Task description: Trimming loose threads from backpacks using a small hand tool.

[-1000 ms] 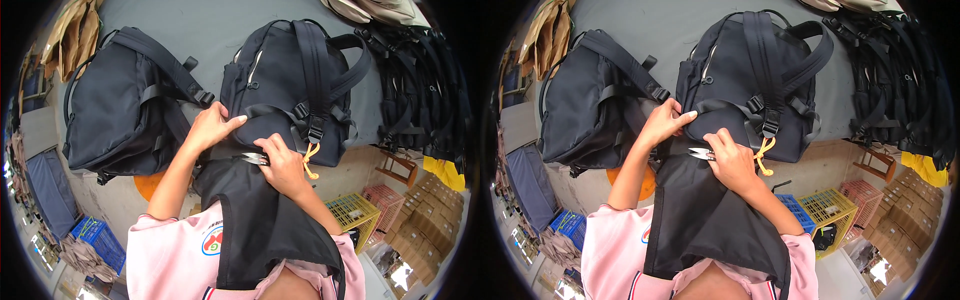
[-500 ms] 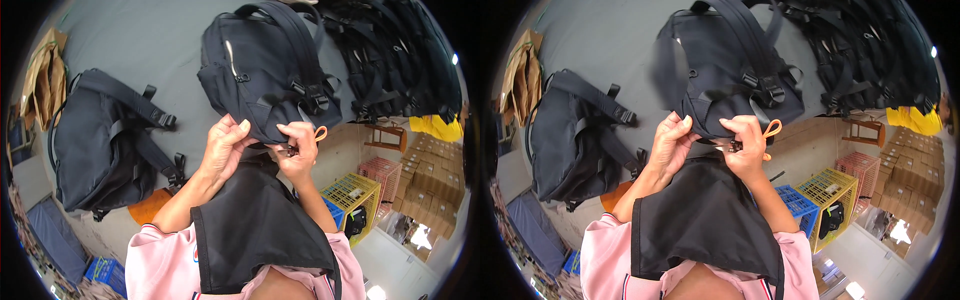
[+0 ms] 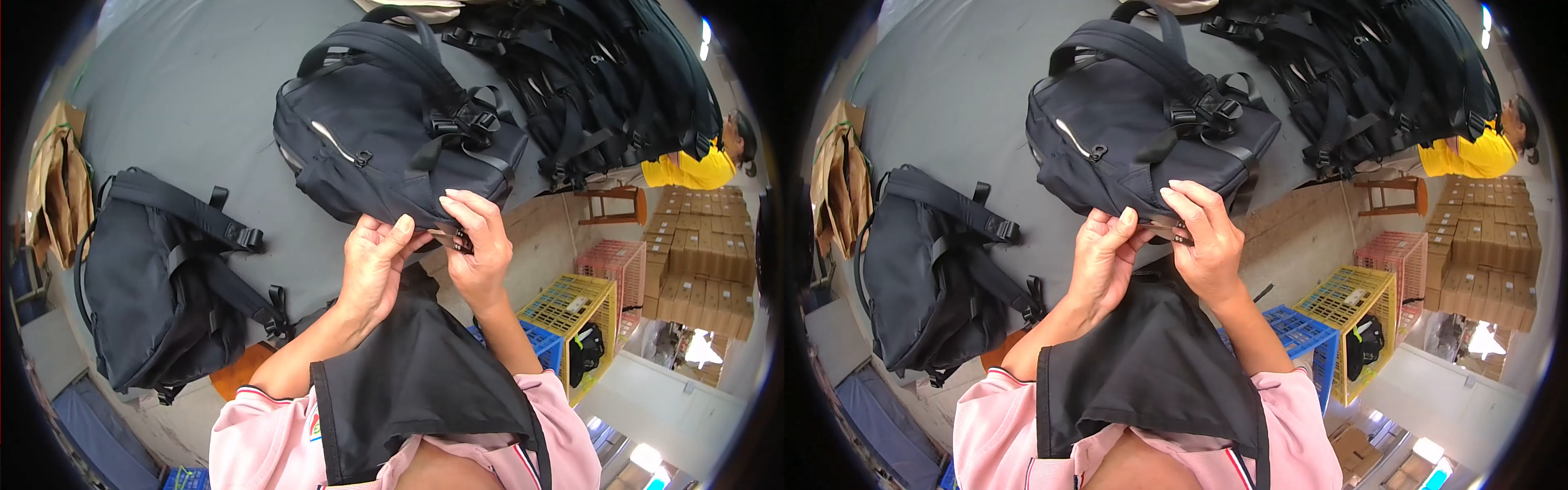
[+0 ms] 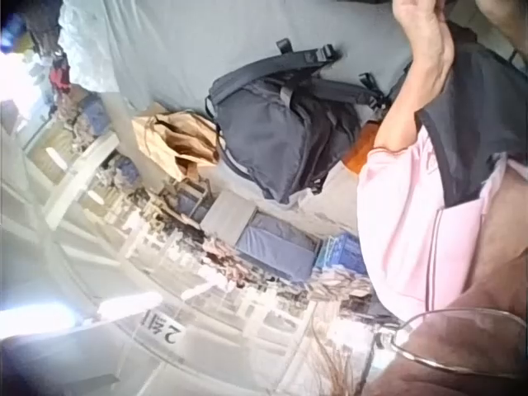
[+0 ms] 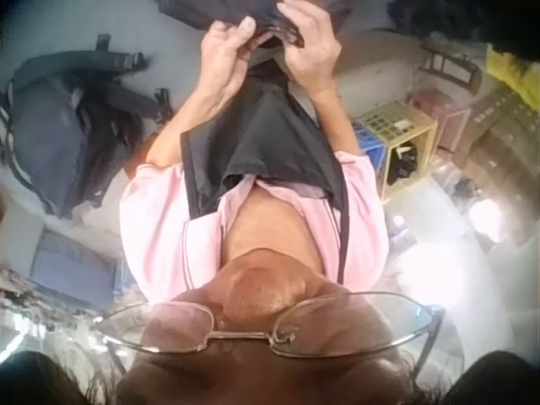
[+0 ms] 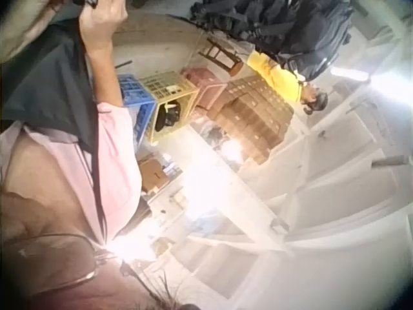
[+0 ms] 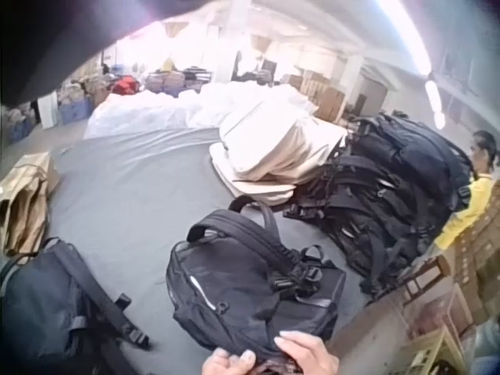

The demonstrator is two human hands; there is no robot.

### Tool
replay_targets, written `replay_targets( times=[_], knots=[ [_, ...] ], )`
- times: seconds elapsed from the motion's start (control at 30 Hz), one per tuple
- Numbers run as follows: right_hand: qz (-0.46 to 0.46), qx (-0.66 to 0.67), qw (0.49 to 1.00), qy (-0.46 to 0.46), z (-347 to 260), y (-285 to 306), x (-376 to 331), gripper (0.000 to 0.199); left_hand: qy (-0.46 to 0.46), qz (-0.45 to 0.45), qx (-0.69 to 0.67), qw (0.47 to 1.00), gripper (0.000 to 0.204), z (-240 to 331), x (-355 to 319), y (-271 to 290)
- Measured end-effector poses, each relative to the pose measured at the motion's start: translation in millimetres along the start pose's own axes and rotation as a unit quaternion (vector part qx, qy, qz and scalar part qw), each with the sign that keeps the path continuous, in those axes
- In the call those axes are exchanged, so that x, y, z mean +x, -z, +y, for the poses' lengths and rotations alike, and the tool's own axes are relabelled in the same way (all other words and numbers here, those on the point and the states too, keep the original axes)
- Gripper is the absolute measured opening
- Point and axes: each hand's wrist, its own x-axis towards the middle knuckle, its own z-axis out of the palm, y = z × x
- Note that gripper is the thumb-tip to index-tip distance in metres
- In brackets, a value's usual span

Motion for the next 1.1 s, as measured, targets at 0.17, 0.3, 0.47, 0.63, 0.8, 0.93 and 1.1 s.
replay_targets(
  times=[0.17,0.3,0.47,0.63,0.8,0.93,1.1],
  knots=[
    [0.022,-0.033,0.998,0.044,21,12,-5,0.040,0.078,-0.057,0.130,0.987,0.019,14,-4,-9],
    [0.057,-0.053,0.993,0.087,22,25,-3,0.037,-0.143,-0.168,0.497,0.839,0.018,55,-11,-23],
    [0.076,-0.033,0.994,0.068,4,42,3,0.024,-0.400,-0.282,0.689,0.535,0.046,64,10,-51],
    [0.104,-0.016,0.994,0.043,10,37,-6,0.020,-0.431,-0.274,0.659,0.552,0.046,31,23,-35],
    [0.149,-0.023,0.989,-0.003,11,29,-6,0.036,-0.460,-0.200,0.611,0.613,0.038,8,17,-34],
    [0.144,0.041,0.984,-0.098,14,21,-18,0.030,-0.356,-0.172,0.604,0.692,0.026,1,9,-27],
    [0.152,0.133,0.963,-0.177,17,14,-36,0.024,-0.313,-0.148,0.618,0.706,0.017,-5,14,-21]
  ],
)
